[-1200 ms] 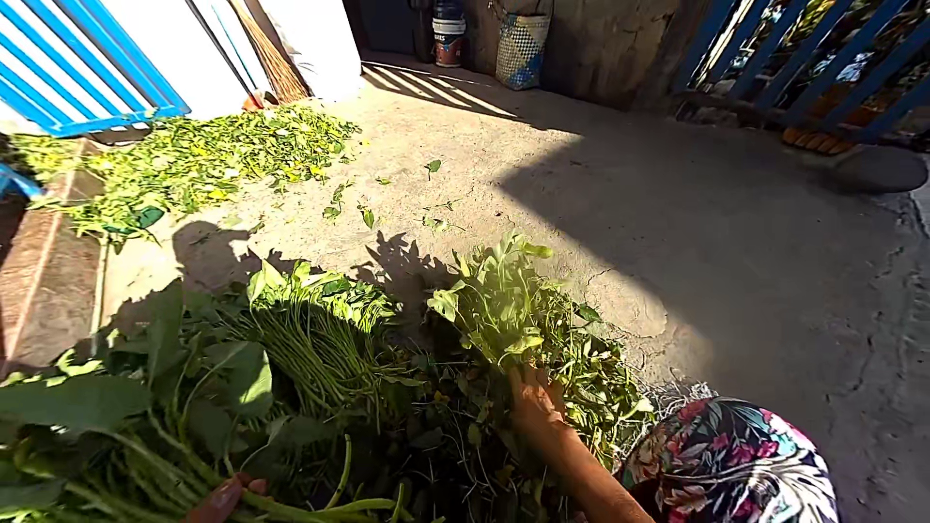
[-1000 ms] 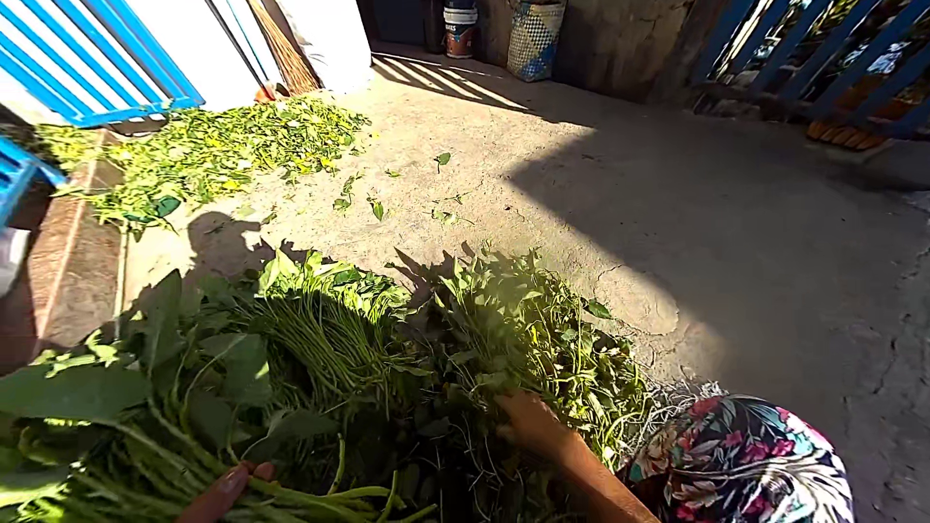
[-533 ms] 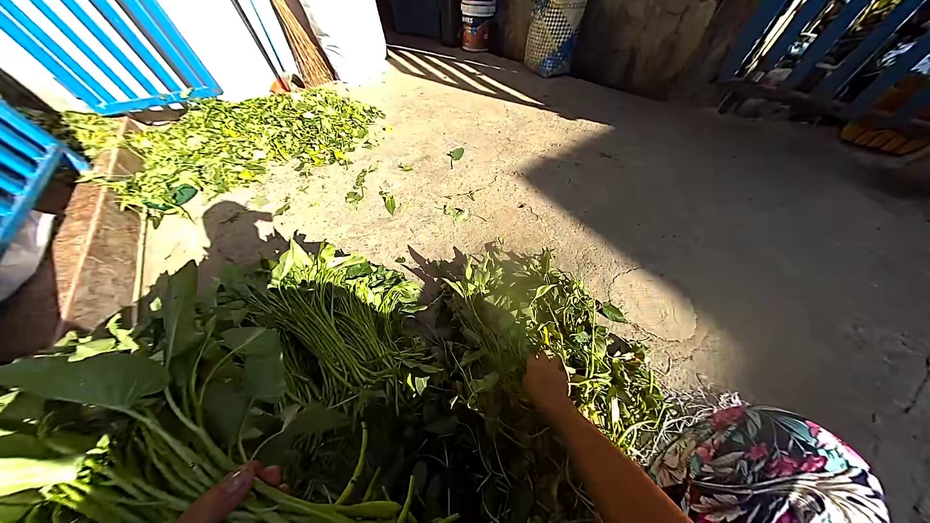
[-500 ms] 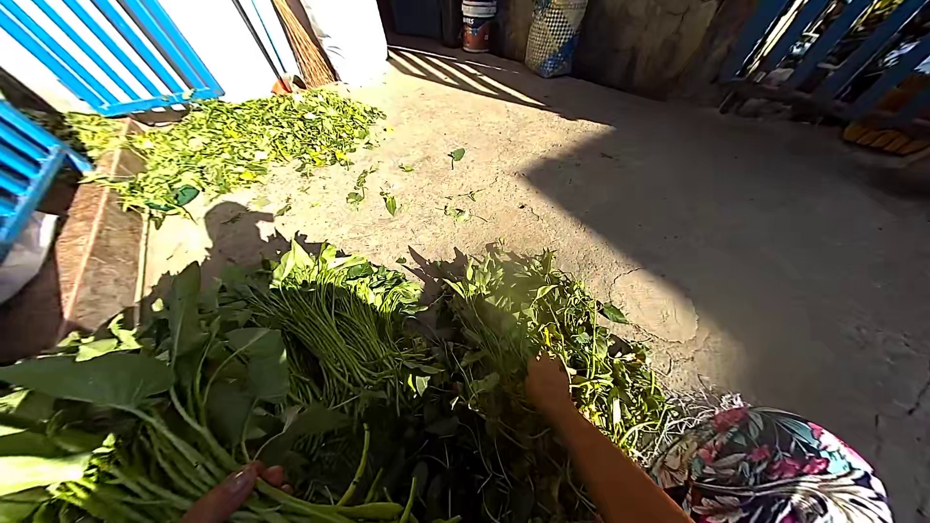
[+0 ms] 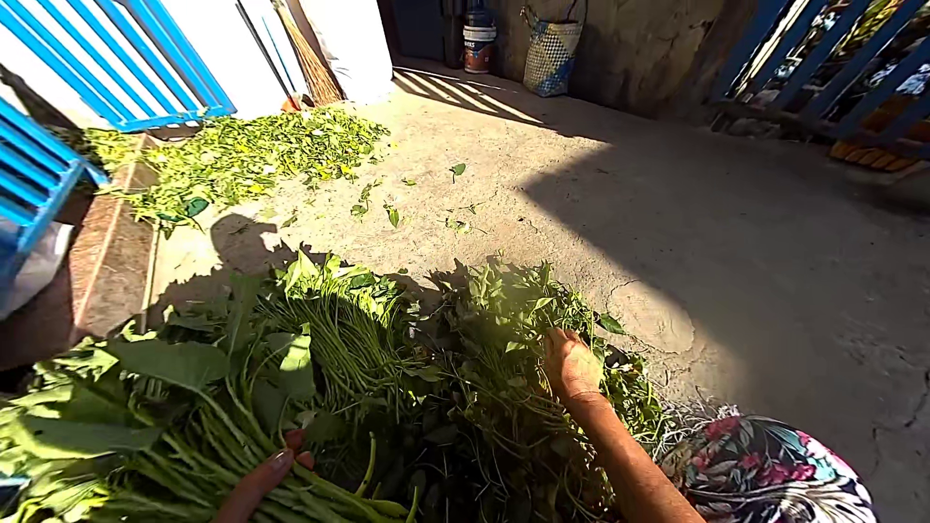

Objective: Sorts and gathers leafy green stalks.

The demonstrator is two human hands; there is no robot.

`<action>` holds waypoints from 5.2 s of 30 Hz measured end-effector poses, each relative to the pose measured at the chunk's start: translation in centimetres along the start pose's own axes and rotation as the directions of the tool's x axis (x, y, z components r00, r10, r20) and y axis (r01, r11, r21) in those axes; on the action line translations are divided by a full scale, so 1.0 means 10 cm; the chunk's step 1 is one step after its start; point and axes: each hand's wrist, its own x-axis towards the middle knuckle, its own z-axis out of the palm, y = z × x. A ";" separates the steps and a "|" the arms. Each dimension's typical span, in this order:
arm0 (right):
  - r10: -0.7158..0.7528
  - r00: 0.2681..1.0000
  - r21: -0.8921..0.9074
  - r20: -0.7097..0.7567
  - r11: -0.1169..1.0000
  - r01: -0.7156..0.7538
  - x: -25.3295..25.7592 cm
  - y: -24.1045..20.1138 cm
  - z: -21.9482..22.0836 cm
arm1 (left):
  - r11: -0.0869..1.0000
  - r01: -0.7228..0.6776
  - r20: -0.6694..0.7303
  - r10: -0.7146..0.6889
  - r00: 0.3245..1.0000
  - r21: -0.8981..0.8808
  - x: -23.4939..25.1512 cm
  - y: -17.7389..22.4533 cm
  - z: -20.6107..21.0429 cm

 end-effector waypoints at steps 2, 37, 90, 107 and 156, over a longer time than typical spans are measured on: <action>-0.035 0.987 0.235 -0.157 0.969 0.071 -0.12 0.03 -0.13 | 1.000 0.003 -0.027 -0.003 1.000 0.014 -0.04 -0.02 0.04; -0.690 0.692 0.727 -0.212 0.362 0.584 -1.86 -0.27 0.52 | 0.995 -0.083 0.066 0.086 0.994 -0.049 0.00 -0.29 0.04; -0.470 0.831 0.939 -0.298 0.009 0.342 -0.95 -1.36 -1.16 | 0.997 0.076 0.616 -0.063 0.785 0.005 0.02 -0.17 -0.17; -0.573 0.756 0.944 0.318 0.119 -0.308 -1.69 -0.96 -0.15 | 0.989 0.009 0.507 0.070 0.859 -0.151 -0.03 -0.21 -0.14; -0.224 0.776 -0.080 0.590 0.940 0.332 -0.29 -0.12 0.79 | 0.980 -0.178 -0.259 0.196 0.946 0.089 0.26 0.08 -0.28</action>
